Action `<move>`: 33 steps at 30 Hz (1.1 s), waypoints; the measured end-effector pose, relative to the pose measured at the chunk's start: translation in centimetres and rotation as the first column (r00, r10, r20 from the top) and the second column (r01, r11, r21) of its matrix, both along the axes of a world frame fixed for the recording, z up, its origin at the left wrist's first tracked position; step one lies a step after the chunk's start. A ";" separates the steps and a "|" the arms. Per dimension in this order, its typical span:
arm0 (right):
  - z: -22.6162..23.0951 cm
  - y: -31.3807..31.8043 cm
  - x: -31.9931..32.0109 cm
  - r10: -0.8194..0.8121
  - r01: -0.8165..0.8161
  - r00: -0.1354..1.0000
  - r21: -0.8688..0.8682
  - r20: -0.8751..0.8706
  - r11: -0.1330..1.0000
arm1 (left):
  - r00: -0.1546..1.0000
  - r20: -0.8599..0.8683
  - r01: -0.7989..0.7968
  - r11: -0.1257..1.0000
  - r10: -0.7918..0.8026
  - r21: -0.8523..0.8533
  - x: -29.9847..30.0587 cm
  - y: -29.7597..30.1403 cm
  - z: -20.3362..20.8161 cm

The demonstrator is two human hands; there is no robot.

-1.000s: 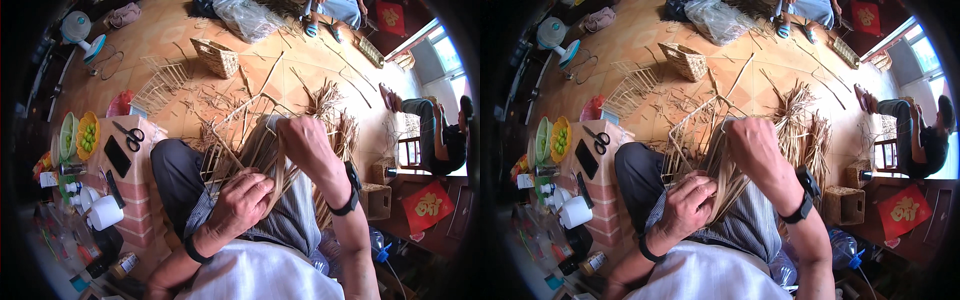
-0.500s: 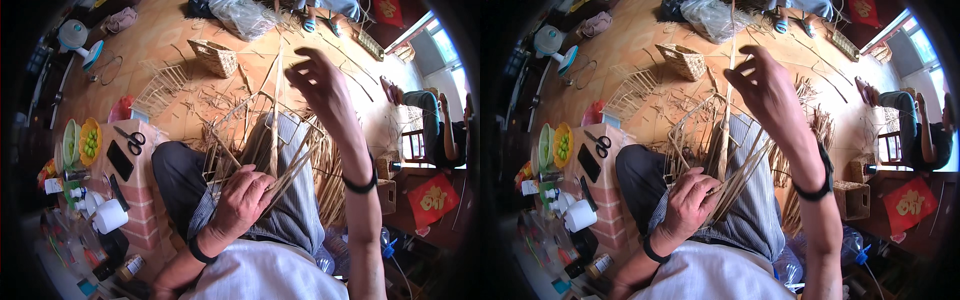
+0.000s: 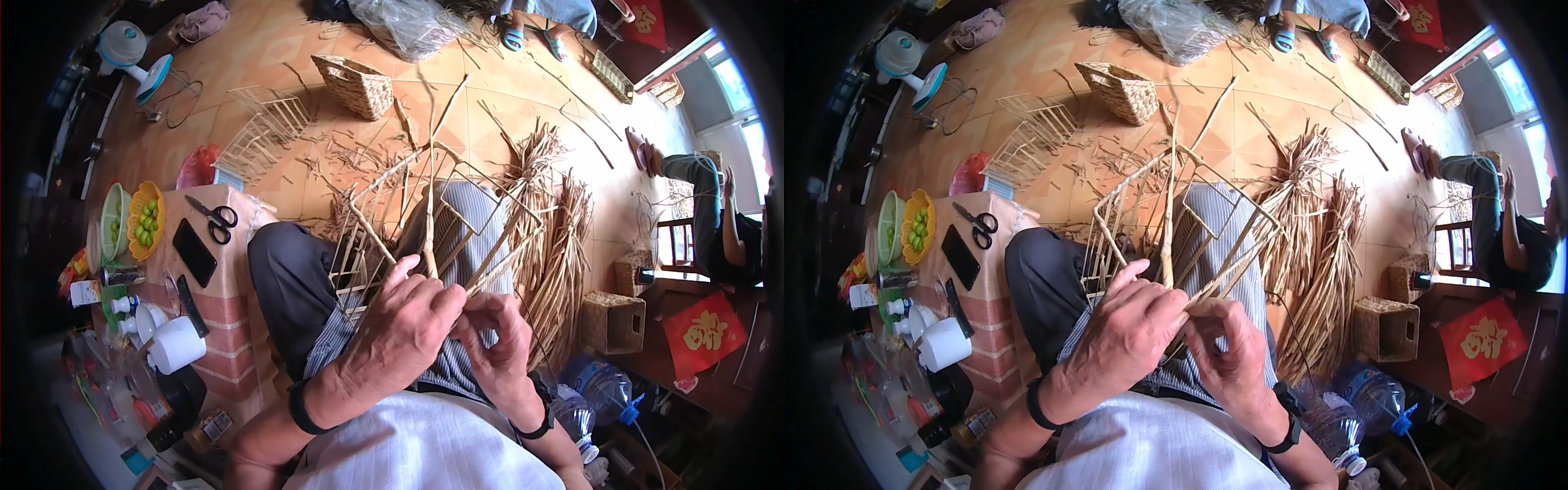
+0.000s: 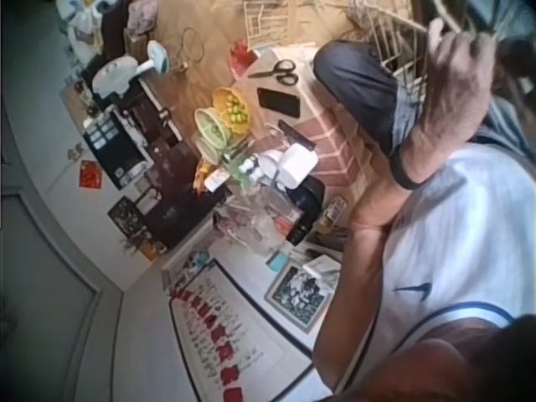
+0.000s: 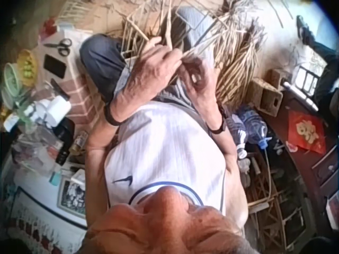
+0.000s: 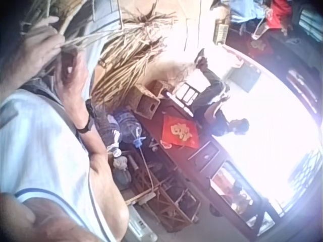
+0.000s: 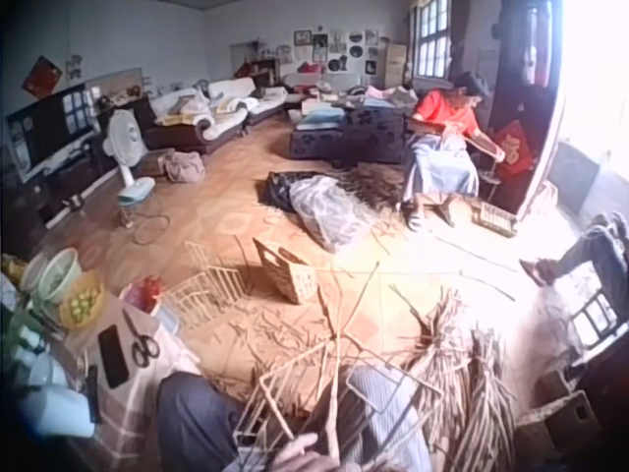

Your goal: Weaving bamboo strips to create a structural frame.

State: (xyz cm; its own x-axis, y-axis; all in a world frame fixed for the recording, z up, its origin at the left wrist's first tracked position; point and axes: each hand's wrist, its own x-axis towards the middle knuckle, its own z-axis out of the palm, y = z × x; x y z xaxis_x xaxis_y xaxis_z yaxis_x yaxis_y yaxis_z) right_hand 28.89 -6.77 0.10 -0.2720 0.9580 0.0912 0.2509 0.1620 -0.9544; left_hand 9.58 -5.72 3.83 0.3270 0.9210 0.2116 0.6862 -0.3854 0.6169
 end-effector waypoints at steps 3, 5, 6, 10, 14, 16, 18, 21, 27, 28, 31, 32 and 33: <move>-0.1 -0.2 -0.2 0.048 -0.049 0.999 -0.036 -0.011 0.998 | 1.000 -0.022 0.019 0.999 -0.020 -0.046 0.2 0.6 1.2; -0.1 -0.3 -0.4 0.052 -0.051 0.995 -0.012 0.087 0.999 | 0.998 0.055 -0.010 0.969 0.025 -0.247 0.3 0.8 1.1; -0.1 -0.4 -0.6 0.045 -0.045 0.994 0.002 0.104 0.999 | 0.994 0.093 -0.015 0.939 0.050 -0.344 0.4 0.9 1.1; -0.3 -0.6 -1.1 0.008 -0.014 0.992 0.045 0.126 0.999 | 0.962 0.264 0.082 0.845 0.071 -0.528 -0.5 2.1 1.4; 0.1 -0.6 -0.4 0.002 -0.004 0.996 0.026 0.093 1.000 | 0.962 0.272 0.132 0.835 0.022 -0.534 -1.0 2.1 1.1; 0.3 -0.7 -0.2 -0.006 0.006 0.998 -0.004 0.060 1.000 | 0.959 0.285 0.138 0.848 0.015 -0.511 -1.2 1.9 1.1; 0.2 -0.6 -0.2 -0.008 0.008 1.000 -0.002 0.011 1.000 | 0.952 0.306 0.140 0.880 0.007 -0.454 -1.3 1.7 0.8; 0.2 -0.5 0.2 -0.028 0.022 0.999 -0.134 -0.045 0.991 | 0.941 0.336 0.123 0.906 0.023 -0.406 -1.2 1.4 0.5; 1.9 0.4 0.4 -0.097 -0.056 0.939 -0.424 -0.329 0.904 | 0.903 0.414 0.082 0.903 0.111 -0.421 -1.0 0.9 -0.1; 2.0 0.7 0.5 -0.108 -0.093 0.922 -0.483 -0.372 0.870 | 0.881 0.452 0.076 0.902 0.139 -0.425 -1.0 0.6 -0.4; 1.5 1.2 1.3 -0.172 -0.259 0.825 -0.630 -0.539 0.732 | 0.852 0.490 0.034 0.914 0.184 -0.404 -0.6 0.2 -0.9; 1.4 1.3 1.6 -0.188 -0.313 0.800 -0.664 -0.569 0.678 | 0.849 0.491 0.016 0.921 0.194 -0.390 -0.4 0.1 -1.1; 2.0 1.6 1.4 -0.173 -0.348 0.808 -0.694 -0.563 0.631 | 0.826 0.512 -0.011 0.915 0.236 -0.404 -0.5 -0.1 -1.5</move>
